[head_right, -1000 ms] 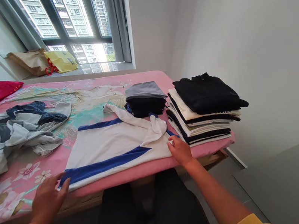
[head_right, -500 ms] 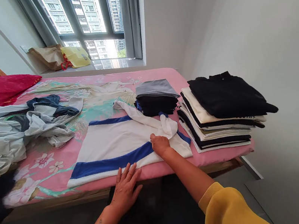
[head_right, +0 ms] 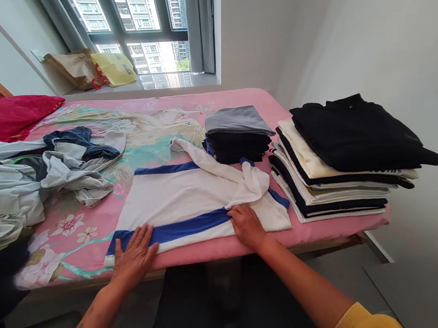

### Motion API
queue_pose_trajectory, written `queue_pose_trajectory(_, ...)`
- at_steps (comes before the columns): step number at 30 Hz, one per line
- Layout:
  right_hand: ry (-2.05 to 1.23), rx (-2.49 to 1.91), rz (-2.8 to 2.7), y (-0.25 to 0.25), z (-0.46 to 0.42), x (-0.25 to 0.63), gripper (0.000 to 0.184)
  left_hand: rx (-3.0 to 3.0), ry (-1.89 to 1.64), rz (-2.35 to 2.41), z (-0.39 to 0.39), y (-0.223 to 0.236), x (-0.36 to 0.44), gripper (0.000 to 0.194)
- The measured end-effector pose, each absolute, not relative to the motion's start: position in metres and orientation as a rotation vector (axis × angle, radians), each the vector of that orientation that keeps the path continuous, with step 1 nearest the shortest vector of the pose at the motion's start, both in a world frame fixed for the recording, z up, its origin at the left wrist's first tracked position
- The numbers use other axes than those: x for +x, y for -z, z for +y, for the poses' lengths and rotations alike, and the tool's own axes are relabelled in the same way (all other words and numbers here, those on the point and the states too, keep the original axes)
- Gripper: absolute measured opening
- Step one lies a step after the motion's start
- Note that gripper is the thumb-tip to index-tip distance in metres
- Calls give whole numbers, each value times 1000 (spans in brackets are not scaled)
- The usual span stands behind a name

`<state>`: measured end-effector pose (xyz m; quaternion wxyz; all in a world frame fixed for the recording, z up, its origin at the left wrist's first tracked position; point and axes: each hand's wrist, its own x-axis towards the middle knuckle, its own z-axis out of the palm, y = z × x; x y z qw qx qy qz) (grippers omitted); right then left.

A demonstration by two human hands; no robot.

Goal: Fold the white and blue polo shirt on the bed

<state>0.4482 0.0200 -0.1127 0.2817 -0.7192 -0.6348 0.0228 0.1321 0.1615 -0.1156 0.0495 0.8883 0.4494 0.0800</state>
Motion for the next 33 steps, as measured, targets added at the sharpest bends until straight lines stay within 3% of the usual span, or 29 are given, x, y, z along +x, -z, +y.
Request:
queue_pose_trajectory(3, -99, -1856, -1692, 105, 18, 433, 29, 2704, -241, 1502, 167, 107, 123, 49)
queue_pose_trajectory(7, -201, -1755, -1962, 106, 27, 395, 38, 2909, -273, 1059, 152, 104, 157, 48)
queue_pose_trajectory(10, -170, -1820, -2015, 116, 20, 406, 47, 2918, -215, 987, 149, 115, 163, 51)
queue_pose_trajectory(16, 188, -2062, -1324, 116, -50, 501, 29, 2821, -225, 1200, 177, 134, 116, 53)
queue_pose_trajectory(20, 64, -2231, -1095, 113, -78, 536, 29, 2836, -303, 1210, 172, 130, 122, 50)
queue_pose_trajectory(25, -148, -2411, -1069, 114, -75, 543, 25, 2916, -329, 1121, 154, 128, 151, 49)
queue_pose_trajectory(28, -13, -2500, -1108, 111, -72, 542, 17, 2914, -294, 1152, 151, 129, 155, 51)
queue_pose_trajectory(33, 201, -2080, -1399, 97, -53, 505, 15, 2905, -282, 1153, 148, 121, 159, 49)
